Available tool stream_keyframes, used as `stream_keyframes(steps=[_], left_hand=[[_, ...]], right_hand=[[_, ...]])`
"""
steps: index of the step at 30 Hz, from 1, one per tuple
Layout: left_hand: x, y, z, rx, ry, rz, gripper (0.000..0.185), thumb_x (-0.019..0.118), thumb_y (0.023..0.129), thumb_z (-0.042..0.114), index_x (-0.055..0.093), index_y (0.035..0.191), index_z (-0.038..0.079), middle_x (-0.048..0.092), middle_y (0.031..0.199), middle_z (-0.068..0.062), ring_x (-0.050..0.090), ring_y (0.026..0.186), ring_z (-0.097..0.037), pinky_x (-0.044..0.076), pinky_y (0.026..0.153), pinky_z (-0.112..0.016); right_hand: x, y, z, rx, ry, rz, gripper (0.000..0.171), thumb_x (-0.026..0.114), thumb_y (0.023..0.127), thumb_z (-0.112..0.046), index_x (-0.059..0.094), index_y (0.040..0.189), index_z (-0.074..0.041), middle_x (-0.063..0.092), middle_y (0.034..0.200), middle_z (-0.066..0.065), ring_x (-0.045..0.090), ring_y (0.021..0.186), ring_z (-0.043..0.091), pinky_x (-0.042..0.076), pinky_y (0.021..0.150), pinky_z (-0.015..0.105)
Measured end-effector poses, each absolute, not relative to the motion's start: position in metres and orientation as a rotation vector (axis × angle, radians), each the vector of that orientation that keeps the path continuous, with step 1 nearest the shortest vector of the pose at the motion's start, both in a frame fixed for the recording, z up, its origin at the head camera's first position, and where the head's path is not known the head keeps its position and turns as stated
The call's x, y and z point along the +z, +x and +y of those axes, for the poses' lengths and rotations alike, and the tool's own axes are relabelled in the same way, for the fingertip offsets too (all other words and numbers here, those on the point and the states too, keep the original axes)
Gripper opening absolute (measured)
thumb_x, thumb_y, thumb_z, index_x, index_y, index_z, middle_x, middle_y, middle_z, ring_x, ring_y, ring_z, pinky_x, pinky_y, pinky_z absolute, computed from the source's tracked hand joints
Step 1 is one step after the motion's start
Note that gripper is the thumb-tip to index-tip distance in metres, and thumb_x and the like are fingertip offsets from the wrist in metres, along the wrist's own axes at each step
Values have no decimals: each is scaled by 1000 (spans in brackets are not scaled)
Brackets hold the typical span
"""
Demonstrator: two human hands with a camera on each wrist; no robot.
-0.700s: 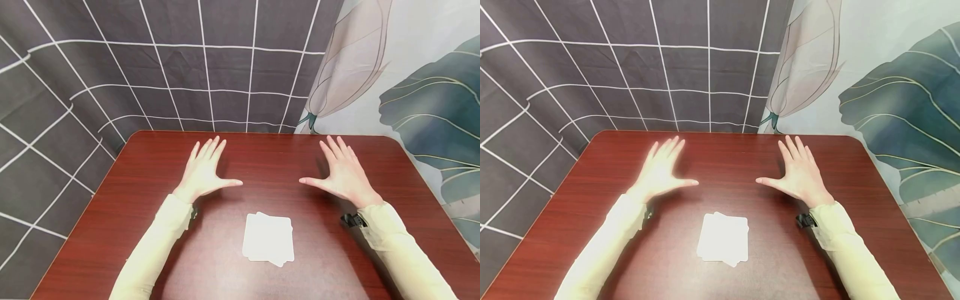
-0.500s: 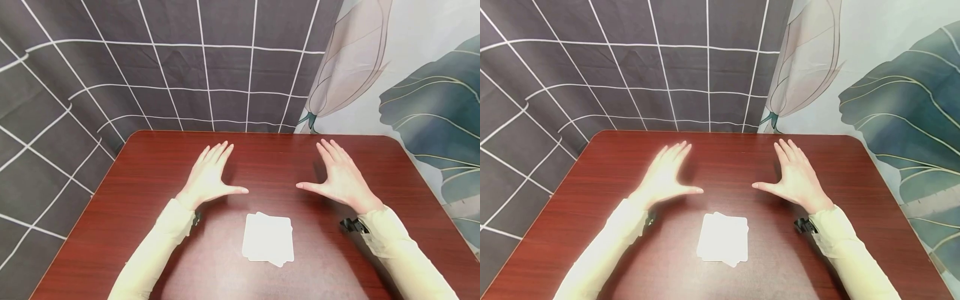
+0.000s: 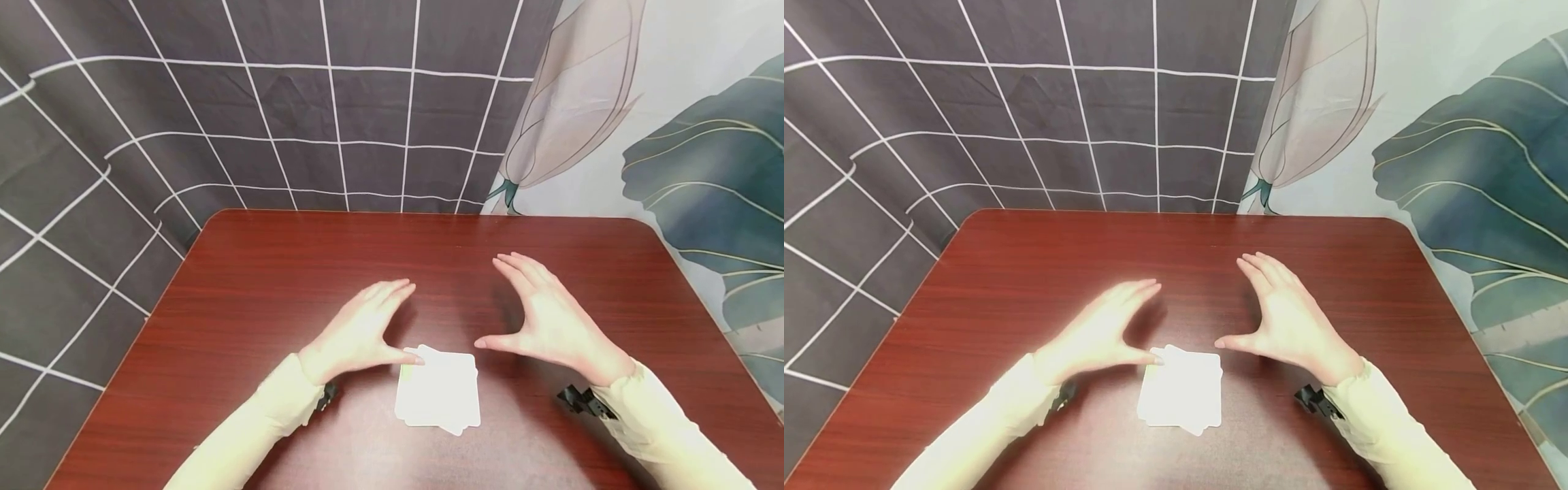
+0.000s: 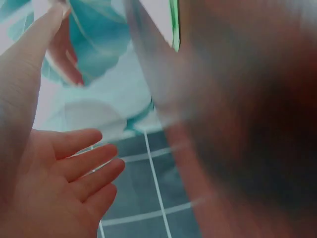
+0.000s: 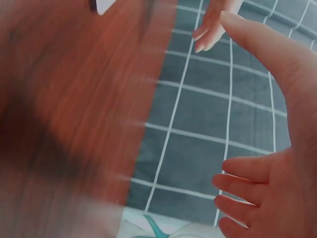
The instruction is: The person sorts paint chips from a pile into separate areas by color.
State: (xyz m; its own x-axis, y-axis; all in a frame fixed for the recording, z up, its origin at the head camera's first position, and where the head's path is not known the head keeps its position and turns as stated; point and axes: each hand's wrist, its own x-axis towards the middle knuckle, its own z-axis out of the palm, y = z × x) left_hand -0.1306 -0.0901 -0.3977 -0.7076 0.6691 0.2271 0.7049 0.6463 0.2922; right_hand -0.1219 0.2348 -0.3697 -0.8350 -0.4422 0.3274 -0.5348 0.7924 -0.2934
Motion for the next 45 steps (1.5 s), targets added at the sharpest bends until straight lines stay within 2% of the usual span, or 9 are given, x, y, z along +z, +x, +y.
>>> stream_keyframes(steps=[6,14,21,26,32,37,45], left_hand=[[-403,-109,-81,-584,-1345,-2737,112,83,64,72,51,145,2,55,140,-8,49,131,-24,34,113,-36],[-414,-99,-75,-497,-1451,-2787,108,91,49,70,63,131,6,57,118,0,52,109,-18,43,100,-30],[-414,-98,-72,-480,-1449,-2829,97,95,52,58,64,129,8,57,116,2,52,108,-16,43,100,-29],[-414,-98,-71,-511,-1449,-2825,97,95,54,57,63,129,6,56,116,1,52,108,-17,44,99,-29],[-416,-98,-67,-529,-1438,-2786,110,93,51,65,59,136,3,54,122,-2,51,111,-18,44,99,-30],[-409,-106,-58,-540,-1433,-2770,110,94,54,60,57,138,0,55,124,-4,51,113,-20,44,100,-31],[-395,-159,-29,-577,-1382,-2702,111,94,59,58,53,143,-2,52,130,-10,51,118,-23,41,104,-31]], right_hand=[[-372,-105,226,527,846,-2791,122,85,56,-75,49,148,-3,46,149,13,40,138,35,35,109,56],[-392,-85,211,545,1008,-2876,116,87,50,-75,60,138,-4,57,130,2,52,120,21,45,101,42],[-406,-73,203,569,1081,-2907,105,91,44,-71,65,124,-8,57,111,-8,50,100,12,50,87,36],[-412,-72,202,536,1136,-2854,94,95,42,-59,66,116,-10,53,104,-9,46,94,11,48,84,35],[-411,-74,208,584,1151,-2819,90,96,43,-52,64,116,-9,53,106,-7,46,97,11,48,84,33],[-402,-82,216,641,1124,-2795,91,97,44,-46,64,118,-6,55,112,-4,48,103,13,49,87,34],[-376,-126,246,753,899,-2942,98,100,54,-32,58,136,1,51,130,10,48,121,27,46,99,47]])
